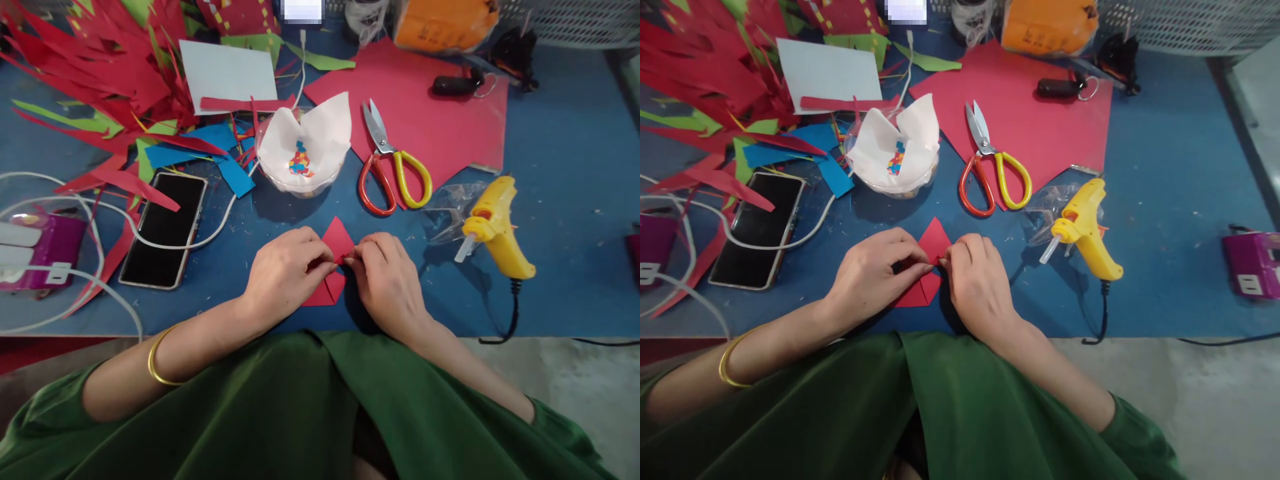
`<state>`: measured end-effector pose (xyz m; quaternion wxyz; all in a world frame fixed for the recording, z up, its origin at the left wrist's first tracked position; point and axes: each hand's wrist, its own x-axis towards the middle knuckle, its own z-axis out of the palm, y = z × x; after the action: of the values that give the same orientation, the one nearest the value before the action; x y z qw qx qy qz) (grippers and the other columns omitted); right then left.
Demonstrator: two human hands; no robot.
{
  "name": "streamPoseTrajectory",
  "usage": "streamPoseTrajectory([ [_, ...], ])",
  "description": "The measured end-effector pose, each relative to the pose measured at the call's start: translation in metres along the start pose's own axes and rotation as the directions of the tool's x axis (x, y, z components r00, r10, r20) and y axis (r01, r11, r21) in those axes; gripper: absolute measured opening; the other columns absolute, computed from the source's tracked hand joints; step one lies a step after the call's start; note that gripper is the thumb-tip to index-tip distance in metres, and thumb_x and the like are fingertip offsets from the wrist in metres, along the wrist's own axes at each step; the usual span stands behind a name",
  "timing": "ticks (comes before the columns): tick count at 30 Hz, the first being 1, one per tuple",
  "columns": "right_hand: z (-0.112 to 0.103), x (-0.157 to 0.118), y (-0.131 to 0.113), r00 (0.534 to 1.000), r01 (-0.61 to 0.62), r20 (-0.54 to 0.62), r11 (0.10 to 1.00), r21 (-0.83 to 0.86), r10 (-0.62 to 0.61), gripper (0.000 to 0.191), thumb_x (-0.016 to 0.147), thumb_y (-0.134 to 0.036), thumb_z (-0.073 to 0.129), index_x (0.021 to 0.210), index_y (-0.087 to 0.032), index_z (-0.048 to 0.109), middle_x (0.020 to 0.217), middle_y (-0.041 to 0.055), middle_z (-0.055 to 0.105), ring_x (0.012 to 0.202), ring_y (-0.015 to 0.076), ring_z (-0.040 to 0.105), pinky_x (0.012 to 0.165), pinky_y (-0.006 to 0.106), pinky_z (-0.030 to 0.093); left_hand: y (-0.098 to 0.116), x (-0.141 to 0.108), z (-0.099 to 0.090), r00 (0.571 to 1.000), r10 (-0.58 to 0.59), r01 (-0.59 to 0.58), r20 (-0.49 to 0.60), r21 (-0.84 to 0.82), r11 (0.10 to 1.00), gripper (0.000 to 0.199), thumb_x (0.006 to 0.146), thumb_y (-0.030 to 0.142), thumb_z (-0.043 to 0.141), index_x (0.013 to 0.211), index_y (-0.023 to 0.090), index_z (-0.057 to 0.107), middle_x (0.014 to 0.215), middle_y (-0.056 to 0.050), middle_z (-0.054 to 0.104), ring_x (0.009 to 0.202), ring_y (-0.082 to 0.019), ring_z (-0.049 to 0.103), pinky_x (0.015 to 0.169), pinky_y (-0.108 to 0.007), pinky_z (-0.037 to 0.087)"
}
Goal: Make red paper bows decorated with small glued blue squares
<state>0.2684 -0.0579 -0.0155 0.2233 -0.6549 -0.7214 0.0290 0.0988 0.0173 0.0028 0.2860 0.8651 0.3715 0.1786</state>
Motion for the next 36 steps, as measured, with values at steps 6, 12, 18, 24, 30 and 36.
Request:
streamPoseTrajectory([
  [6, -0.011, -0.014, 0.009, 0.973, -0.155, -0.129, 0.959, 0.237, 0.190, 0.011, 0.097, -0.022, 0.054, 0.092, -0.022, 0.064, 0.095, 0.0074, 0.064, 0.088, 0.0210, 0.063, 0.078, 0.038, 0.053, 0.000, 0.001, 0.000, 1.000, 0.010, -0.010, 0.003, 0.048, 0.999, 0.010, 0.088, 0.018, 0.065, 0.080, 0.019, 0.071, 0.082, -0.002, 0.067, 0.078, -0.016, 0.062, 0.067, -0.028, 0.044],
  [12, -0.014, -0.019, 0.010, 0.979, -0.168, -0.062, 0.940, 0.296, 0.194, 0.004, 0.091, -0.019, 0.064, 0.093, -0.023, 0.066, 0.096, 0.0053, 0.064, 0.089, 0.0200, 0.064, 0.077, 0.037, 0.053, -0.001, 0.001, 0.001, 1.000, 0.000, -0.001, 0.012, 0.045, 0.999, 0.010, 0.088, 0.018, 0.066, 0.079, 0.018, 0.070, 0.082, -0.002, 0.067, 0.077, -0.016, 0.061, 0.067, -0.029, 0.044],
  [18, -0.007, -0.011, 0.008, 0.984, -0.171, 0.009, 0.944, 0.282, 0.176, 0.004, 0.092, -0.022, 0.065, 0.095, -0.020, 0.068, 0.097, 0.0058, 0.065, 0.084, 0.0194, 0.064, 0.072, 0.035, 0.051, -0.002, 0.002, 0.001, 1.000, 0.004, -0.005, 0.007, 0.044, 0.999, 0.009, 0.087, 0.017, 0.066, 0.079, 0.018, 0.071, 0.081, -0.001, 0.067, 0.077, -0.015, 0.061, 0.066, -0.028, 0.043],
  [24, -0.006, -0.009, 0.006, 0.989, -0.148, 0.014, 0.969, 0.197, 0.148, 0.009, 0.095, -0.023, 0.060, 0.091, -0.021, 0.069, 0.091, 0.0047, 0.065, 0.080, 0.0183, 0.062, 0.071, 0.034, 0.046, -0.001, 0.003, -0.001, 1.000, -0.003, 0.001, 0.029, 0.046, 0.999, 0.010, 0.088, 0.018, 0.066, 0.080, 0.019, 0.070, 0.082, -0.001, 0.068, 0.078, -0.015, 0.062, 0.068, -0.028, 0.045],
  [30, -0.008, -0.005, 0.004, 0.981, -0.190, 0.063, 0.965, 0.179, 0.182, 0.012, 0.095, -0.019, 0.055, 0.090, -0.019, 0.066, 0.089, 0.0054, 0.065, 0.080, 0.0197, 0.060, 0.071, 0.035, 0.043, -0.002, 0.003, 0.000, 0.999, 0.001, -0.004, 0.035, 0.063, 0.998, 0.010, 0.089, 0.021, 0.065, 0.080, 0.019, 0.069, 0.083, -0.002, 0.068, 0.079, -0.016, 0.062, 0.068, -0.028, 0.045],
  [36, -0.008, -0.002, 0.001, 0.979, -0.198, 0.074, 0.970, 0.141, 0.189, 0.009, 0.092, -0.020, 0.055, 0.086, -0.019, 0.063, 0.086, 0.0058, 0.063, 0.077, 0.0208, 0.059, 0.069, 0.036, 0.041, -0.001, 0.001, 0.001, 0.999, 0.036, -0.036, 0.003, 0.073, 0.997, 0.011, 0.090, 0.020, 0.063, 0.080, 0.018, 0.069, 0.081, -0.002, 0.066, 0.077, -0.016, 0.061, 0.068, -0.029, 0.045],
])
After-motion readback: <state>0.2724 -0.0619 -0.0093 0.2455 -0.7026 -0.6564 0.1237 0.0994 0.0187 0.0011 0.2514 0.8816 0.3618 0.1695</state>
